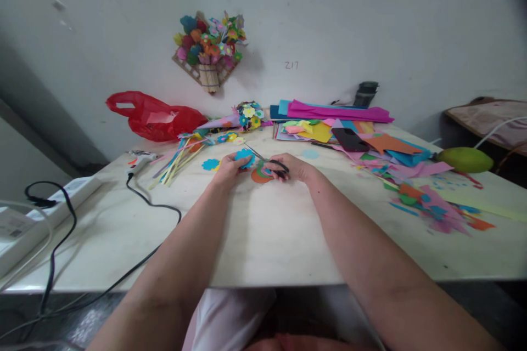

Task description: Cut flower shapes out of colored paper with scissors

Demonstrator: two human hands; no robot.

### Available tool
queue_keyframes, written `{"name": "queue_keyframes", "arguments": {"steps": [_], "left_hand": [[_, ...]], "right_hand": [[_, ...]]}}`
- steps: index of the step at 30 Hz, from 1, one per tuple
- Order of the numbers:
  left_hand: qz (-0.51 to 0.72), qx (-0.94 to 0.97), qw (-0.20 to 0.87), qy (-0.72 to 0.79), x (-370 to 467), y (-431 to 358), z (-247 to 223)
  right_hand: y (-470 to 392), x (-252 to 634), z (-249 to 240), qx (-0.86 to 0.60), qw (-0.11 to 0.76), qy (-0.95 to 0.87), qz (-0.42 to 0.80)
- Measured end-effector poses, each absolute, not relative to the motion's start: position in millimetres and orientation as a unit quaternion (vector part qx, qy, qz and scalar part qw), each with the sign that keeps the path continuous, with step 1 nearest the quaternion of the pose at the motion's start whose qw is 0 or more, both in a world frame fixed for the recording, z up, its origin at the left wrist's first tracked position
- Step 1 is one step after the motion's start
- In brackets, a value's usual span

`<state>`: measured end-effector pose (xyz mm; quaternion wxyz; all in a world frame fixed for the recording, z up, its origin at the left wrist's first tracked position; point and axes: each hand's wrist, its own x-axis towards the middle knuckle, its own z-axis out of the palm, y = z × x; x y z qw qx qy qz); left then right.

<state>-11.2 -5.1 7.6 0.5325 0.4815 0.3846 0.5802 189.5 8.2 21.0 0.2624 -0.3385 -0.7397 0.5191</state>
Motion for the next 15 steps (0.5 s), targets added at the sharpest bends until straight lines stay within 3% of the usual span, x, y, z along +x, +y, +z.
{"name": "queue_keyframes", "arguments": {"steps": [15], "left_hand": [[0.575, 0.47, 0.551, 0.38, -11.3, -4.4, 9.7]], "right_hand": [[8.6, 190.7, 20.6, -0.351, 0.264, -0.736, 0.515]]}}
